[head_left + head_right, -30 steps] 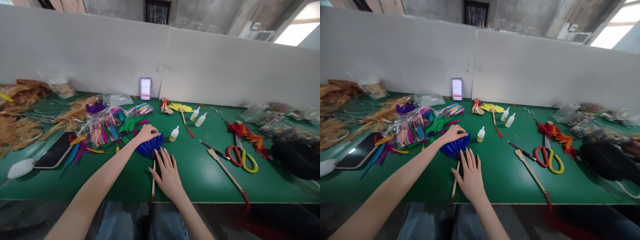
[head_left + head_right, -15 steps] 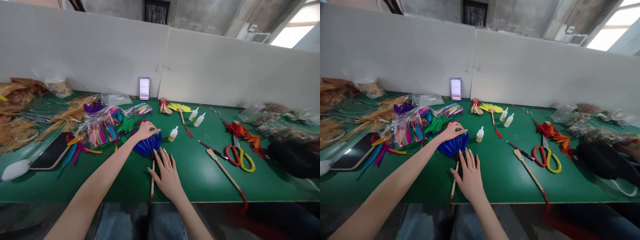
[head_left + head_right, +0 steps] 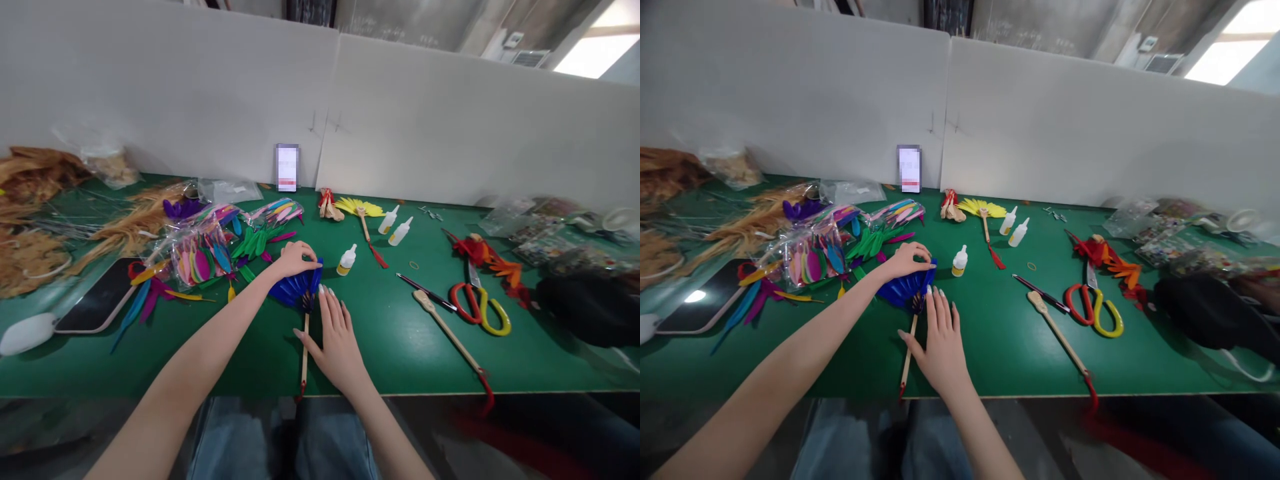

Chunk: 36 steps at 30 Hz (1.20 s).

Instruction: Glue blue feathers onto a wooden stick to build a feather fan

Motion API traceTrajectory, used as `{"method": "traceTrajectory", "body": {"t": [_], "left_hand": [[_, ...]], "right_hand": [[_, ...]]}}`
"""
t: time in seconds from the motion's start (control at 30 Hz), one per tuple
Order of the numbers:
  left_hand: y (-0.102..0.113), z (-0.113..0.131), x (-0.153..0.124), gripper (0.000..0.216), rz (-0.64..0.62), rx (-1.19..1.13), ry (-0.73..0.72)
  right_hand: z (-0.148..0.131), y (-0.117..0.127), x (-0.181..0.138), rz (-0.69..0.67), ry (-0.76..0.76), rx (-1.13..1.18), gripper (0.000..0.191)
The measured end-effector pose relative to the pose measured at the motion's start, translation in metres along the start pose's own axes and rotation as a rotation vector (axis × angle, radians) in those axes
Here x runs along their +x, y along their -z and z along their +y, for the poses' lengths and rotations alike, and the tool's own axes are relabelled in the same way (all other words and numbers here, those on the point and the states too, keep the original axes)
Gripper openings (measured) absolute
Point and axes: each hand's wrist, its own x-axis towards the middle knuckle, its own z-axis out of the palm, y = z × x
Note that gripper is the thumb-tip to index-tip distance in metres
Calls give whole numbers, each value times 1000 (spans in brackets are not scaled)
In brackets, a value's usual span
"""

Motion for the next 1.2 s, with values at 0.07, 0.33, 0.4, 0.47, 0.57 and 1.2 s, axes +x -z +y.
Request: {"method": "traceTrajectory", "body": {"t": [0.07,0.33,0.4,0.47,0.57,1.2], "left_hand": [[1,-1,-1,18,-9,-8,2],[-1,-3,0,17,-24,-22,-18],[-2,-3,1,17,-25,-21,-22],[-4,-4,2,18,-26,-20,-25],[-4,-5,3,18,-24,-19,-26],[24,-1,0,29,255,-76,49]], "right_hand": [[0,0,0,2,5,-1,83],[0,1,0,-52,4,-20,68],[0,1,0,-59,6,-25,64],[0,2,0,-61,7,-27,62],[0,1,0,-63,9,-29,62],[0,0,0,-32,19,-35,62]]}}
